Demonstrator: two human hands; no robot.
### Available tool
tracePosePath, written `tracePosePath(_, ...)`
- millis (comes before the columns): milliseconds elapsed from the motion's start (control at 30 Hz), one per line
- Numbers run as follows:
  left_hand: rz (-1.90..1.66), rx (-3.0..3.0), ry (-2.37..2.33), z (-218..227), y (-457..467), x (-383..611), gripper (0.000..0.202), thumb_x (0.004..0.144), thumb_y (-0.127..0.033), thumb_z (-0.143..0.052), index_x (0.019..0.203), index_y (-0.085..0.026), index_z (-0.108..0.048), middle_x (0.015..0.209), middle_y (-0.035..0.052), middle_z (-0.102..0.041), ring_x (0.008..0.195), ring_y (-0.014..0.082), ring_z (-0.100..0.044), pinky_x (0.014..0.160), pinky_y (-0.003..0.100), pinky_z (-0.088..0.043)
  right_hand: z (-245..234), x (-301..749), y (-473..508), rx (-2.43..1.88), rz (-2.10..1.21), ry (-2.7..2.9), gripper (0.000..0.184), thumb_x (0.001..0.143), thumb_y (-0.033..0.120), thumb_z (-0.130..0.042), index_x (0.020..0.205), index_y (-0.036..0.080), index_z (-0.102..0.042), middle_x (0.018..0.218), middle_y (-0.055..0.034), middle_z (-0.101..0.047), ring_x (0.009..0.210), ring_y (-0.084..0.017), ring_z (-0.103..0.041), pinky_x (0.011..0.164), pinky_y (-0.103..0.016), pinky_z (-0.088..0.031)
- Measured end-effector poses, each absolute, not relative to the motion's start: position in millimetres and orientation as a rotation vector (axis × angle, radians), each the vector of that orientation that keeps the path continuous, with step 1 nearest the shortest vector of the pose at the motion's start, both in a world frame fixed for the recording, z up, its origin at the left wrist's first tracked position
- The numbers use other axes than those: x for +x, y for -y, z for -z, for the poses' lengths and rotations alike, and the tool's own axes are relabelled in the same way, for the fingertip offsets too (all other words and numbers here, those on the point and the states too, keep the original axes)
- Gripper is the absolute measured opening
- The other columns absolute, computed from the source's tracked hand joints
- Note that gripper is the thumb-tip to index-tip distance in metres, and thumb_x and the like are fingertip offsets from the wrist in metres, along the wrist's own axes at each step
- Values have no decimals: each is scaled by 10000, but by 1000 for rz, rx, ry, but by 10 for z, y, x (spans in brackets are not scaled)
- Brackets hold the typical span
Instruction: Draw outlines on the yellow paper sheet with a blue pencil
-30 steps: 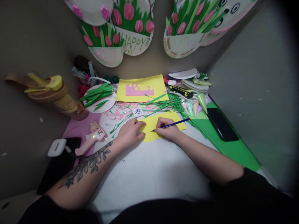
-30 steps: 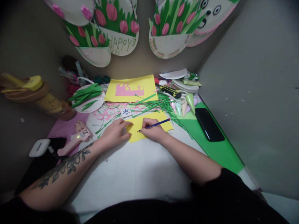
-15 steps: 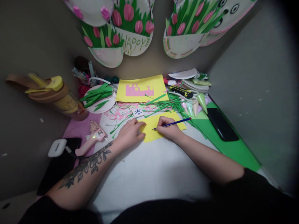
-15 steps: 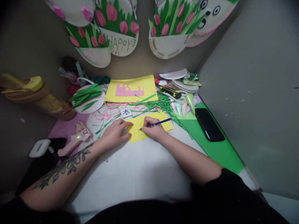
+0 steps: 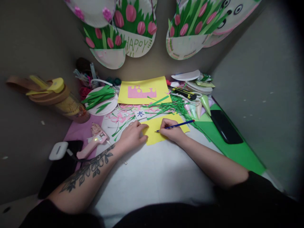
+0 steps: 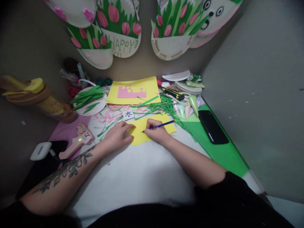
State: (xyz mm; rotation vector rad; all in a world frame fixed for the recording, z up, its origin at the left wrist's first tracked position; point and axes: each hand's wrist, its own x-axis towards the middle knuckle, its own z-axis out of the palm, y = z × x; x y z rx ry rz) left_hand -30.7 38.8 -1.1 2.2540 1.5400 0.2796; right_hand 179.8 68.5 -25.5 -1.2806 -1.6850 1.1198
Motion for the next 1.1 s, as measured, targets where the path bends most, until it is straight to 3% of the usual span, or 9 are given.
tracePosePath(1100,-279,2251,-1536,-2,-381,-306,448,790,-353,-529,1227,-257,-548,1085,59,-530,1000,230,-534,892,349,-431,254,1783,-702,-1296,-1154,1637,141,598,205,-591,556,191,-457,530,48,-445,525,-96,-384,491,-231,-289)
